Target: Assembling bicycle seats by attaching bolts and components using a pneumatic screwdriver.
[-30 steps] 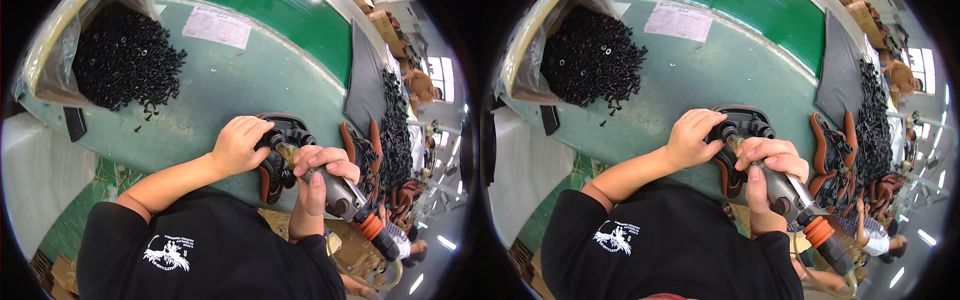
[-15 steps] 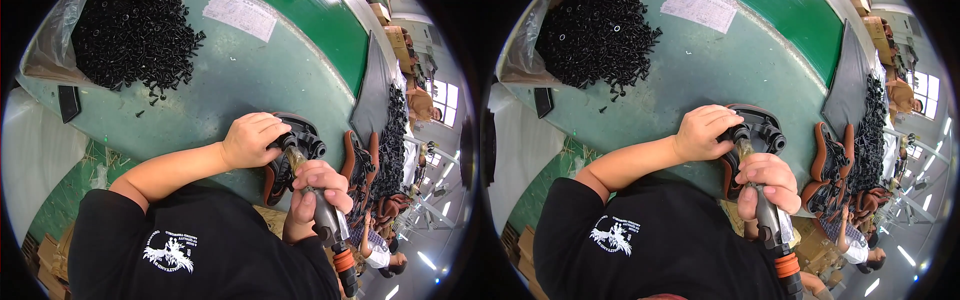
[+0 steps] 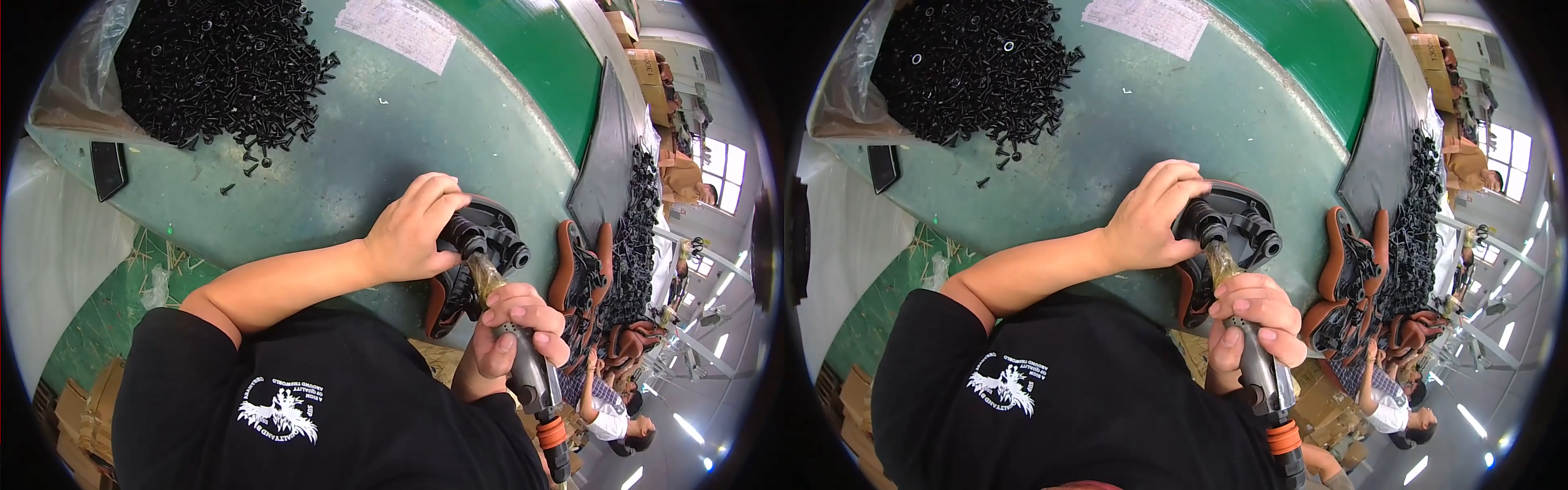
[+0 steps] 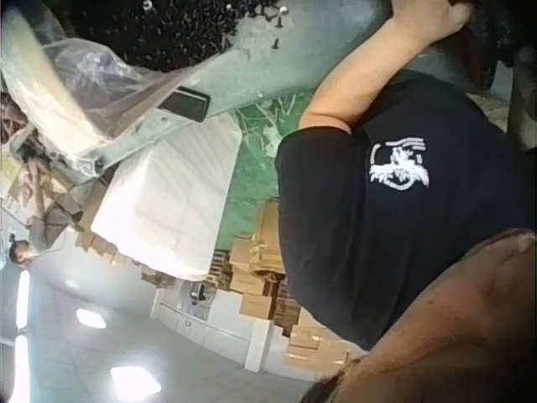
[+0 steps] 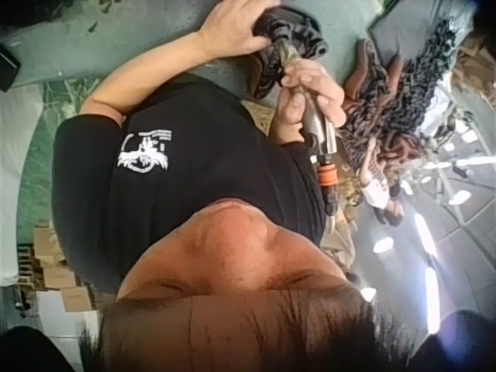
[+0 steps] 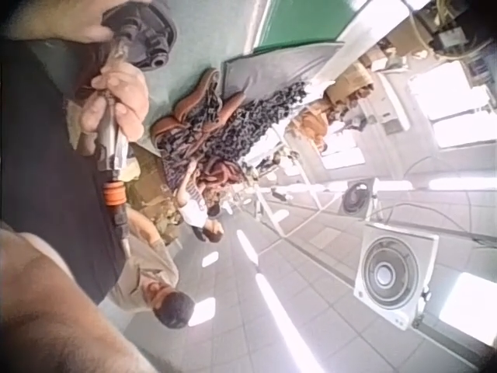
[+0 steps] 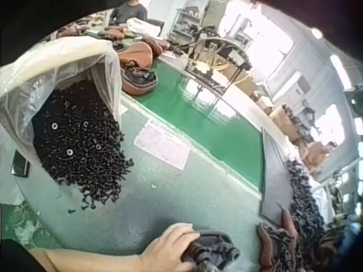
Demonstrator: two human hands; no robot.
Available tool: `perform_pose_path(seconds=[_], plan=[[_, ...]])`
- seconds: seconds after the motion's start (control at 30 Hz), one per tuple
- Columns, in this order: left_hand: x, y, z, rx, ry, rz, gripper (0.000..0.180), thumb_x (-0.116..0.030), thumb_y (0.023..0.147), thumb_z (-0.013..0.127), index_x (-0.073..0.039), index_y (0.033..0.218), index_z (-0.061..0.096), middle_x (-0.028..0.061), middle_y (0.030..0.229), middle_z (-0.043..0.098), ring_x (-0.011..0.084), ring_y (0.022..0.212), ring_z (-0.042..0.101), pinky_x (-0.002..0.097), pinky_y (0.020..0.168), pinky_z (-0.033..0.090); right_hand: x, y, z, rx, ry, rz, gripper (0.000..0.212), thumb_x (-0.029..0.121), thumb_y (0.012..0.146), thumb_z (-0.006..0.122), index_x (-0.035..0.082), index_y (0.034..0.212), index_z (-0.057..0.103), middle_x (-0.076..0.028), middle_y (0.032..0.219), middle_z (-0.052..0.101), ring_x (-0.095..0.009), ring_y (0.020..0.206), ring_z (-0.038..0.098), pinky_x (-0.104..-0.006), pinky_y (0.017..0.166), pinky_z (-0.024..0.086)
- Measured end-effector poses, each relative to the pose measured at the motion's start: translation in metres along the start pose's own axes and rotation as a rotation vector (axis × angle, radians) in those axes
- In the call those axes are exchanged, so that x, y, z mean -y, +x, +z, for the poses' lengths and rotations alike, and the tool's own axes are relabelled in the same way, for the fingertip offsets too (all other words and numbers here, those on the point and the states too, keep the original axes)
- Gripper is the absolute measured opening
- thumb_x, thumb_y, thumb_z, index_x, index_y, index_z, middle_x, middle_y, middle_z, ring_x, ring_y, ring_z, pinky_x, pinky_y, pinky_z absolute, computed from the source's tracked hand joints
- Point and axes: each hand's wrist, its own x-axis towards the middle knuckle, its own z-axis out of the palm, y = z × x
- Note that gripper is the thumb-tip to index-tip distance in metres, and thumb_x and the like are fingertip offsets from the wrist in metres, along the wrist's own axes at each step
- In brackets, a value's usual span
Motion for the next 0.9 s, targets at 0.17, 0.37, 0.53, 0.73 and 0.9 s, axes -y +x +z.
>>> perform_pose_path(seconds=[0.17,0.37,0.53,0.73,0.9], plan=[[0.017,-0.004,-0.001,0.125,-0.133,0.038,0.045,0.0,0.064,0.083,0.0,0.108,0.07,0.0123,0.118,0.07,0.0391,0.129,0.064,0.046,0.104,0.056,-0.003,0.001,0.004,0.014,0.009,-0.007,0.036,0.009,0.099,0.069,0.01,0.126,0.045,-0.013,0.107,0.06,-0.02,0.061,0.064,-0.0391,0.059,0.06],[0.02,-0.007,0.007,0.149,-0.249,0.047,0.041,0.005,0.066,0.081,0.003,0.105,0.071,0.011,0.118,0.071,0.0362,0.132,0.067,0.0476,0.113,0.054,0.0,0.003,0.005,0.015,-0.025,0.024,0.038,0.009,0.099,0.069,0.011,0.129,0.046,-0.014,0.11,0.063,-0.021,0.061,0.064,-0.0386,0.06,0.06],[0.025,-0.011,0.005,0.156,-0.22,0.058,0.041,0.004,0.067,0.082,0.003,0.107,0.072,0.0108,0.118,0.071,0.0337,0.13,0.069,0.0483,0.118,0.051,-0.001,0.001,0.011,0.047,-0.028,-0.013,0.037,0.006,0.097,0.068,0.01,0.126,0.046,-0.015,0.106,0.066,-0.022,0.06,0.065,-0.0392,0.059,0.061],[0.026,-0.003,0.003,0.197,-0.253,0.049,0.041,0.002,0.068,0.082,0.002,0.108,0.072,0.0118,0.117,0.072,0.0341,0.13,0.069,0.0497,0.119,0.05,-0.002,-0.005,0.014,-0.034,-0.049,-0.065,0.041,0.001,0.096,0.065,0.01,0.131,0.046,-0.018,0.106,0.065,-0.023,0.06,0.064,-0.0401,0.061,0.062],[0.027,0.003,0.006,0.158,-0.205,0.115,0.044,-0.008,0.068,0.089,0.001,0.107,0.07,0.0205,0.132,0.073,0.0389,0.127,0.069,0.0521,0.114,0.052,0.001,0.016,0.002,0.111,-0.047,-0.013,0.048,0.003,0.096,0.066,0.009,0.138,0.044,-0.022,0.113,0.063,-0.022,0.069,0.067,-0.0446,0.071,0.061]])
